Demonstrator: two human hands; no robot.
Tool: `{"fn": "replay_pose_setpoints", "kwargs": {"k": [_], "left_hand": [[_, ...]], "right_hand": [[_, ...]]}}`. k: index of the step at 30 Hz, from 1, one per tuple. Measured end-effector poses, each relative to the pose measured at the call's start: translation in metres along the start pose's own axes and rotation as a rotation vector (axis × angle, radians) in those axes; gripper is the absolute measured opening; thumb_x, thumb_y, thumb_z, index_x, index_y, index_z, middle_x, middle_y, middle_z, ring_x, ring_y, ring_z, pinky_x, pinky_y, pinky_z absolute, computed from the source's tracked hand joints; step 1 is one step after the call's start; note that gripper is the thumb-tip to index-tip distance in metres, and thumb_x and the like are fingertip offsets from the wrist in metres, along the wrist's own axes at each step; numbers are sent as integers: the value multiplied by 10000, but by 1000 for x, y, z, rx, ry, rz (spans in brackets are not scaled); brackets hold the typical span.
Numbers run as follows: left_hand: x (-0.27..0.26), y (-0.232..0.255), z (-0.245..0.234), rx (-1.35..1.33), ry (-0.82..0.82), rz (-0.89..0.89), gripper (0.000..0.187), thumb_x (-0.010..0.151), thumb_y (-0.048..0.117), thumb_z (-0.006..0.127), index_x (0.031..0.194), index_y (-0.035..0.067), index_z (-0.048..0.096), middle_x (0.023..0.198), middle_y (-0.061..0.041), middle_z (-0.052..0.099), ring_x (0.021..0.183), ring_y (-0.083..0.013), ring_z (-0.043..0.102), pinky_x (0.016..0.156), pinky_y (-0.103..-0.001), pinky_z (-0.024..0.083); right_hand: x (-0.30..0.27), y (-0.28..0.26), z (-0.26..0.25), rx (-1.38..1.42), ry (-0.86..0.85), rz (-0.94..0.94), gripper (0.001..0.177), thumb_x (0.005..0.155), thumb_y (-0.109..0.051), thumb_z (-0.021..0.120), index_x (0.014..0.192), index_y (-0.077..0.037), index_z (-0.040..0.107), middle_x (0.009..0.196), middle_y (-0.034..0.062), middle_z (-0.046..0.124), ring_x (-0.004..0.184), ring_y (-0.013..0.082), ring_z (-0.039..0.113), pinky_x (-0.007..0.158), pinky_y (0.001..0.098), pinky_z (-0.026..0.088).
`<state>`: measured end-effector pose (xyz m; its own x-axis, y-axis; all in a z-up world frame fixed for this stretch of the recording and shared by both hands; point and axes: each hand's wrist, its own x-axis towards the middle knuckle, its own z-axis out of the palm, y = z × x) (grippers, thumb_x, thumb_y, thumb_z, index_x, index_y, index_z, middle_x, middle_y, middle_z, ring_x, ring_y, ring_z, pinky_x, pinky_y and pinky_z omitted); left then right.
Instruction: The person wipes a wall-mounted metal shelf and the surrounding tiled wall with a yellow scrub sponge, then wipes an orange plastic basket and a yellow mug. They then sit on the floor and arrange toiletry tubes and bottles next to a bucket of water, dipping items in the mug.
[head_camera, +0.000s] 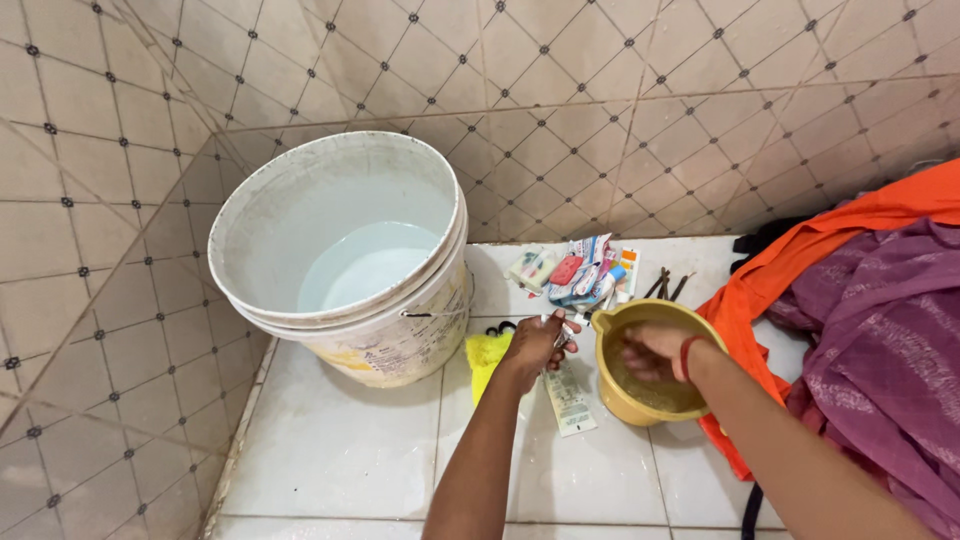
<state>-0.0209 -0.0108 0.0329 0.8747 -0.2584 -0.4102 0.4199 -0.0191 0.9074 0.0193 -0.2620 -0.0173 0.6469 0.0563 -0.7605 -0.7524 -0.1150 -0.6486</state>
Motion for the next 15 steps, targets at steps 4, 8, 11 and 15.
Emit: {"fn": "replay_pose_setpoints", "kwargs": {"k": [4, 8, 11, 15], "left_hand": [[0, -6, -7, -116, 31, -127, 605, 1050, 589, 381, 1149, 57, 652, 765, 4, 524, 558, -110, 392, 506, -293, 408], [11, -21, -18, -210, 85, -180, 519, 1060, 562, 466, 1191, 71, 572, 835, -30, 572, 598, -124, 410, 547, -302, 416], [17, -32, -24, -262, -20, -127, 346, 1063, 352, 520, 1165, 21, 533, 921, -79, 647, 637, -144, 475, 597, -343, 485], [9, -25, -14, -307, -70, -105, 353, 1006, 290, 406, 1224, 87, 595, 1033, -44, 715, 814, -154, 700, 740, -376, 607]], "right_hand": [[61, 58, -6, 29, 299, -61, 66, 1023, -224, 642, 1049, -165, 627, 889, 43, 688, 672, 147, 673, 624, 356, 581], [33, 42, -5, 369, -110, 0, 328, 1048, -377, 554, 979, -65, 629, 788, 98, 678, 578, 201, 646, 539, 344, 567], [-34, -10, 9, 313, -431, -262, 262, 1012, -286, 584, 936, -40, 634, 827, 74, 709, 663, 181, 675, 604, 323, 577], [-120, -65, 47, 0, -596, -354, 190, 947, -143, 595, 921, 41, 637, 998, 85, 766, 948, 206, 761, 854, 344, 641]]}}
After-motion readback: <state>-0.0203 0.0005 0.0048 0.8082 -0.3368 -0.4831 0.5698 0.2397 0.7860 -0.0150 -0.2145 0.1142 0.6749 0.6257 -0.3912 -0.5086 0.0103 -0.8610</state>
